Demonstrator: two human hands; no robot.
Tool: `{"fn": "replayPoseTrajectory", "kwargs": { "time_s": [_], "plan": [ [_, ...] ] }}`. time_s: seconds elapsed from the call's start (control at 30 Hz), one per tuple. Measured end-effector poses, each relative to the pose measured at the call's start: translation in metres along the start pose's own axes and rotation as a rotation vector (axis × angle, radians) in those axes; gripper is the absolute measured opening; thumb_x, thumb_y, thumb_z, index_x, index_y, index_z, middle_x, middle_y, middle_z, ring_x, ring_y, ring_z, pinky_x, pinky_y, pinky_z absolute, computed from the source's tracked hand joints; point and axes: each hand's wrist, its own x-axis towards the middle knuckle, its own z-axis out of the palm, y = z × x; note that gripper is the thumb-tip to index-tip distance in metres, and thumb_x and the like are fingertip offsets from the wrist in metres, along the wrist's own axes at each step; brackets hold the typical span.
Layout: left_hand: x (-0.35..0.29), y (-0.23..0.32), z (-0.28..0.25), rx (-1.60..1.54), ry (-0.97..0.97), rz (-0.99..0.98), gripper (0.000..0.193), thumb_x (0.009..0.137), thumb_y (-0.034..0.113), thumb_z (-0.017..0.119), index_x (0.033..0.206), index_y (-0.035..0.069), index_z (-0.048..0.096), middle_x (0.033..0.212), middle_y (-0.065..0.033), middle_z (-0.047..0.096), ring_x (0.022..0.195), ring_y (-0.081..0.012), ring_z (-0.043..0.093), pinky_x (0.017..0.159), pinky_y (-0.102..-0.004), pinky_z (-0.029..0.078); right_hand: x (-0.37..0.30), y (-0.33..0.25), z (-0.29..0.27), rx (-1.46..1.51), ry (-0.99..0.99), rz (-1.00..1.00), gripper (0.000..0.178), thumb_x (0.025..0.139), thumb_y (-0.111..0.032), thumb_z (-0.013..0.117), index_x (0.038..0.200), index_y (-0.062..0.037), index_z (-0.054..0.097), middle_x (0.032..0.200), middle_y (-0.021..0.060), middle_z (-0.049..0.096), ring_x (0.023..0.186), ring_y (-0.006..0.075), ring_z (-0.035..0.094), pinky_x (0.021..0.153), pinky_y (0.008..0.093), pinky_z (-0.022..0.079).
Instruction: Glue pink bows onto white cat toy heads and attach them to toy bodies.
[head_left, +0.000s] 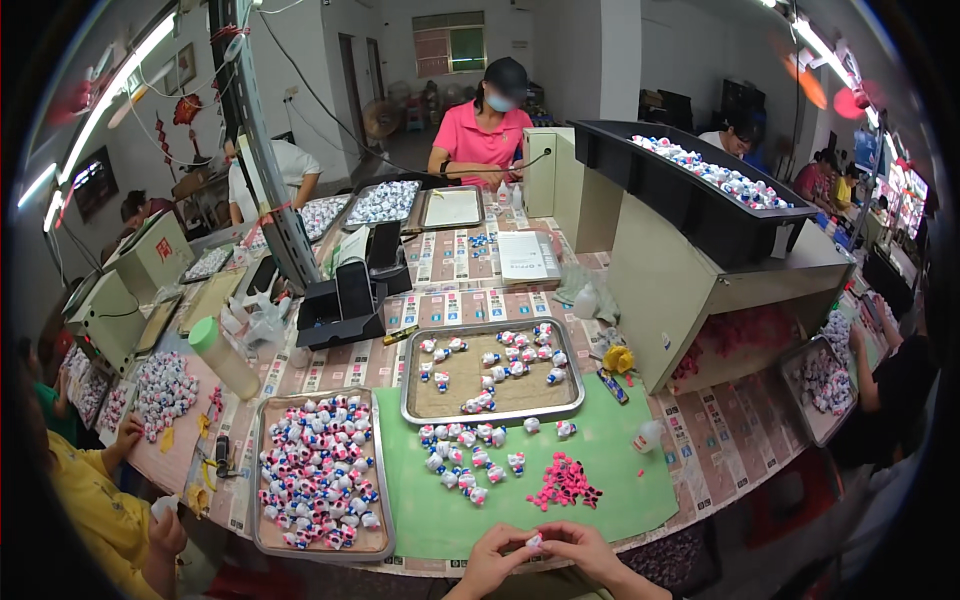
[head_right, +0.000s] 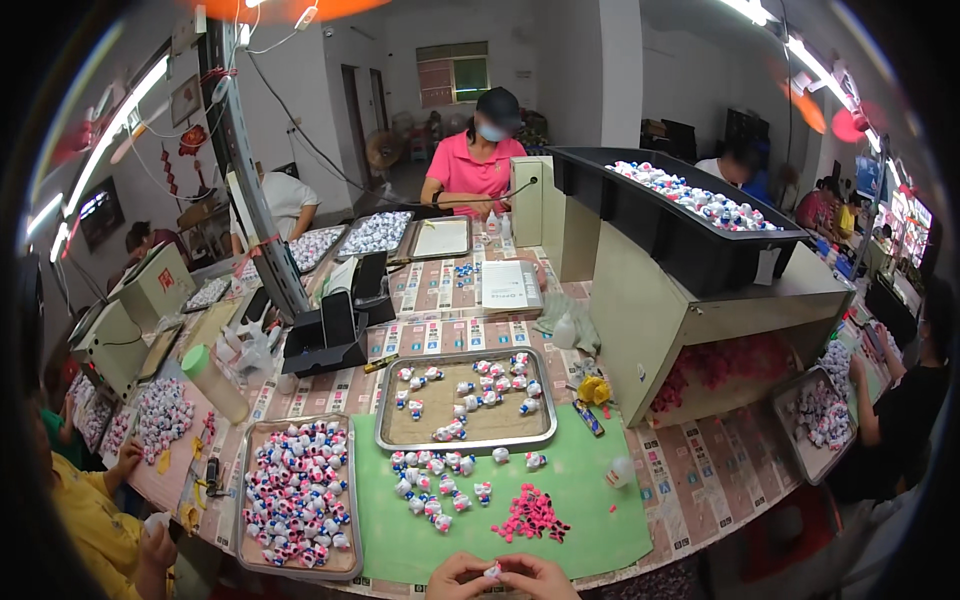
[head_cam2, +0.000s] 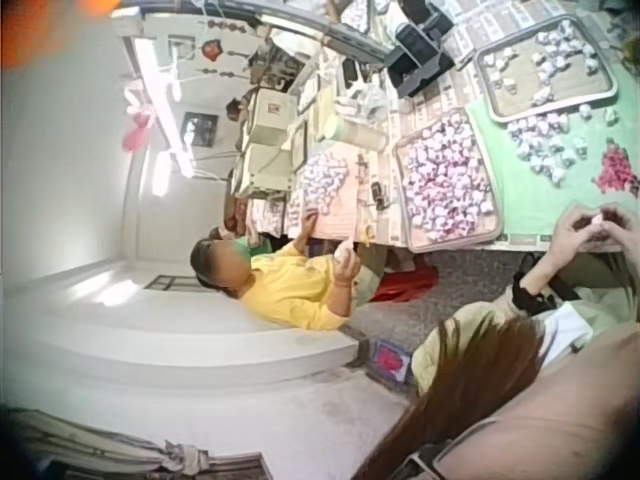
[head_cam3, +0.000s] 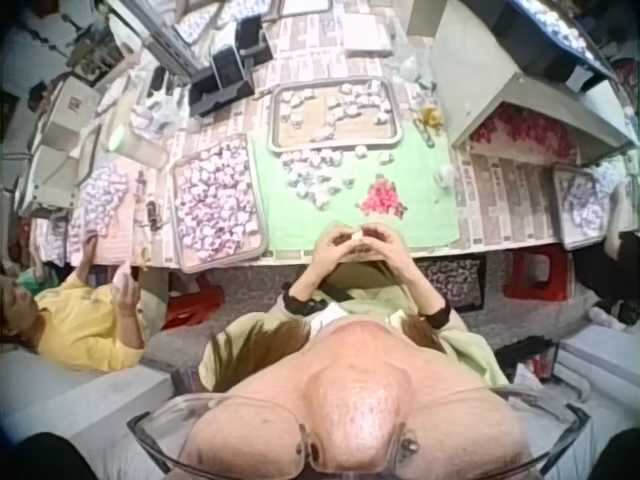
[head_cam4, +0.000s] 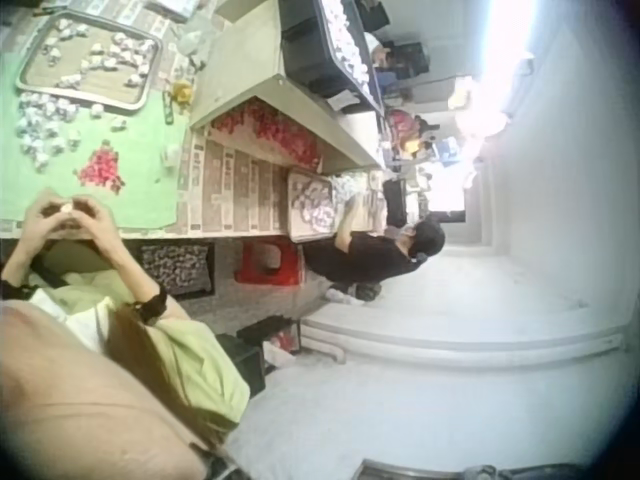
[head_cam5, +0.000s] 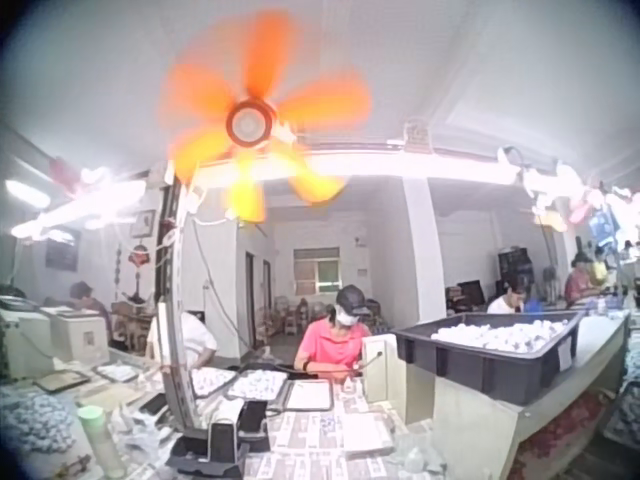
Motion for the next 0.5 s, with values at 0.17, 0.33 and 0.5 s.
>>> {"fn": "replayPoseTrajectory", "kwargs": {
  "time_s": [0.17,0.33,0.5],
  "plan": [
    [0.0,-0.004,-0.004,-0.017,-0.072,0.024,0.021,0.076,0.006,0.062,0.096,0.003,0.06,0.088,-0.0049,0.051,0.082,-0.0117,0.055,0.074,-0.023,0.045,0.003,0.011,-0.002,0.048,0.055,-0.114,0.031,0.078,-0.001,0.056,0.107,0.0001,0.046,0.095,0.0088,0.054,0.084,0.0141,0.055,0.072,0.0254,0.046],
    [-0.002,-0.006,-0.006,-0.04,-0.073,0.027,0.02,0.076,0.007,0.061,0.096,0.003,0.06,0.088,-0.004,0.05,0.082,-0.0109,0.054,0.072,-0.0221,0.044,0.003,0.013,-0.002,0.027,0.018,-0.149,0.025,0.078,-0.001,0.056,0.102,0.0003,0.048,0.092,0.0081,0.056,0.082,0.0135,0.055,0.07,0.0251,0.046],
    [-0.001,-0.003,-0.004,-0.041,-0.069,0.017,0.019,0.077,0.008,0.061,0.095,0.003,0.06,0.086,-0.0032,0.049,0.081,-0.0102,0.053,0.072,-0.0217,0.044,0.003,0.01,-0.002,-0.029,0.003,-0.139,0.023,0.079,-0.002,0.056,0.101,0.0004,0.049,0.091,0.0072,0.057,0.081,0.0128,0.055,0.07,0.025,0.046]
  ]
}}
